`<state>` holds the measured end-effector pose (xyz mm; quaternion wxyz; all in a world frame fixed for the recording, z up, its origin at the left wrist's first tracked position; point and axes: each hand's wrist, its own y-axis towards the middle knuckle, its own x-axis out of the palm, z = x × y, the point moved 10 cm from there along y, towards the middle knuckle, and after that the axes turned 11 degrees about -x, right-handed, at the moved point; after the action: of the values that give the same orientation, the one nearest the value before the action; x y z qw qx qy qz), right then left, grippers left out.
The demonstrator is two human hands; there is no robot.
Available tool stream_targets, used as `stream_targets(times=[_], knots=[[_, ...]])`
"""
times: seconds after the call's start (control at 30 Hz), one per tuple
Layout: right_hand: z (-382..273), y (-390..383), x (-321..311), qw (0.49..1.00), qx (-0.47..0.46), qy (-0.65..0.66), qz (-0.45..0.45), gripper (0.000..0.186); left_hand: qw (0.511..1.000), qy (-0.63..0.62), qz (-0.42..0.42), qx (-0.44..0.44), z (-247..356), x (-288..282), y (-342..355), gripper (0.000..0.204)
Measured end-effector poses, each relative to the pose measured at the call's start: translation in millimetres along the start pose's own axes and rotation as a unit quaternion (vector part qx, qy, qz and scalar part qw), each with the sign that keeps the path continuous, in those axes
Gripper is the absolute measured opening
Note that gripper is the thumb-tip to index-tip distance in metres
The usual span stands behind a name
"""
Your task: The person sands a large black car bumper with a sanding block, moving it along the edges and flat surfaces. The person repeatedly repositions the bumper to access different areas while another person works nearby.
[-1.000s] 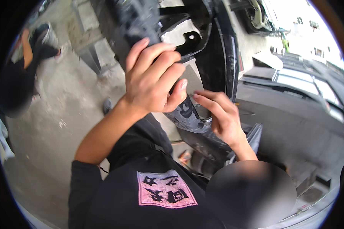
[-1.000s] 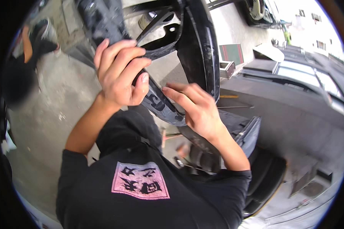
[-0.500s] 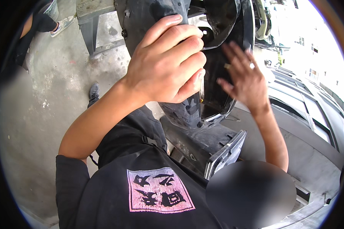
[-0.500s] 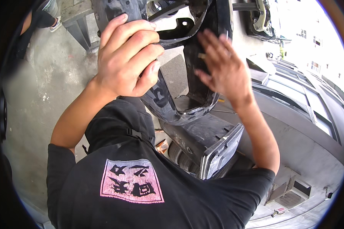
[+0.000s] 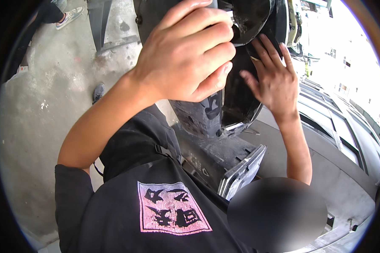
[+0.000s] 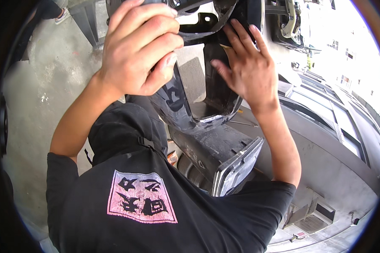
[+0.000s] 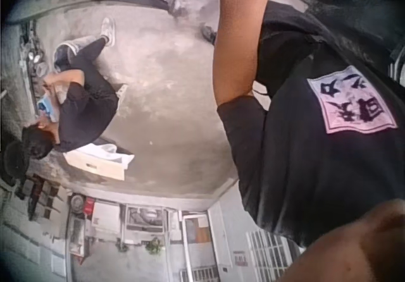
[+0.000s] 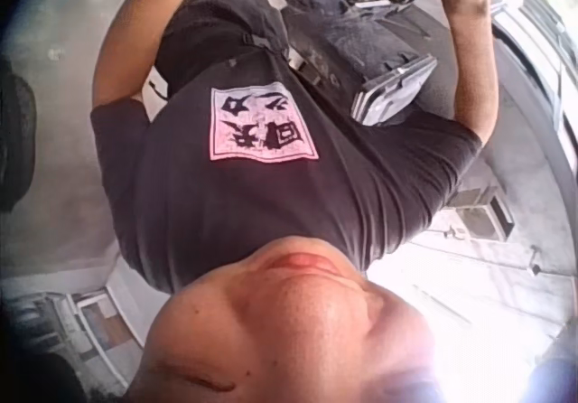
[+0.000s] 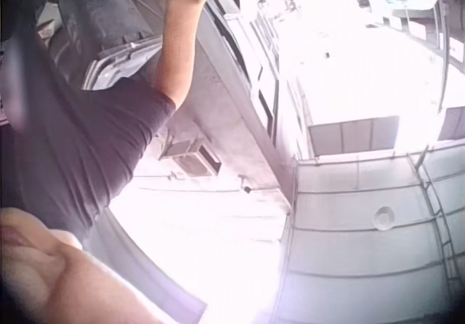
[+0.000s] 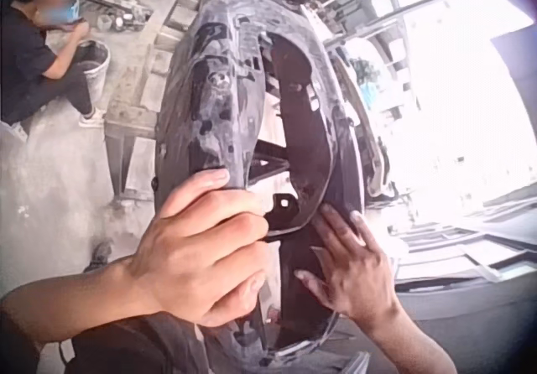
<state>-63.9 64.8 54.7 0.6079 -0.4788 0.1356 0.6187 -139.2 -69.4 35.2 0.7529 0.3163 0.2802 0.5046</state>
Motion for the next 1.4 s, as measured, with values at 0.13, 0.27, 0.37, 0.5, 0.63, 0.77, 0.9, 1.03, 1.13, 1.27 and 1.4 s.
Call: stream_targets(times=[0.13, 0.27, 0.37, 0.5, 0.63, 0.77, 0.9, 1.03, 1.13, 1.27, 1.4], knots=[[-85.4, -60.3, 42.7, 0.974, -0.057, 0.186, -0.117, 0.084, 0.998, -0.042, 0.039, 0.034, 2.0, 1.5, -6.3, 0.017], [-45.8, -29.1, 13.5, 0.989, -0.035, 0.125, -0.075, 0.09, 0.997, -0.061, 0.046, 0.025, 3.9, 1.3, -3.9, 0.018], [-35.5, -18.6, 5.2, 0.996, -0.037, 0.07, -0.043, 0.094, 0.996, -0.047, 0.063, 0.043, 3.6, -1.4, -3.6, 0.017], [-86.2, -56.1, 36.8, 0.954, -0.051, 0.254, -0.153, 0.088, 0.997, -0.056, 0.043, 0.034, 6.0, 0.5, -2.7, 0.015], [-100.5, -83.8, 50.4, 0.891, -0.023, 0.375, -0.257, 0.088, 0.995, -0.067, 0.048, 0.049, 6.9, 3.9, -2.9, 0.016], [-102.6, -81.3, 39.8, 0.828, 0.056, 0.522, -0.198, 0.089, 0.997, -0.064, 0.025, 0.045, 6.2, 5.5, -7.1, 0.016], [-117.5, -106.5, 69.3, 0.593, 0.189, 0.733, -0.275, 0.101, 0.996, -0.069, 0.044, 0.038, 4.6, 2.0, -9.3, 0.018], [-115.5, -81.7, 32.1, 0.521, 0.157, 0.831, -0.12, 0.108, 0.999, -0.021, -0.005, 0.04, 8.2, 7.0, -12.7, 0.023], [-103.3, -21.1, 17.7, 0.429, 0.235, 0.87, 0.057, 0.115, 0.998, 0.045, -0.045, 0.01, 12.4, 7.7, 1.9, 0.021], [-82.6, -14.1, -8.2, 0.504, 0.154, 0.831, 0.179, 0.101, 0.999, 0.027, -0.014, 0.028, 9.0, 0.8, 1.5, 0.025], [-109.0, -56.1, 12.3, 0.431, 0.153, 0.882, 0.113, 0.093, 1.0, 0.011, -0.016, 0.021, 12.7, 5.5, -2.4, 0.034]])
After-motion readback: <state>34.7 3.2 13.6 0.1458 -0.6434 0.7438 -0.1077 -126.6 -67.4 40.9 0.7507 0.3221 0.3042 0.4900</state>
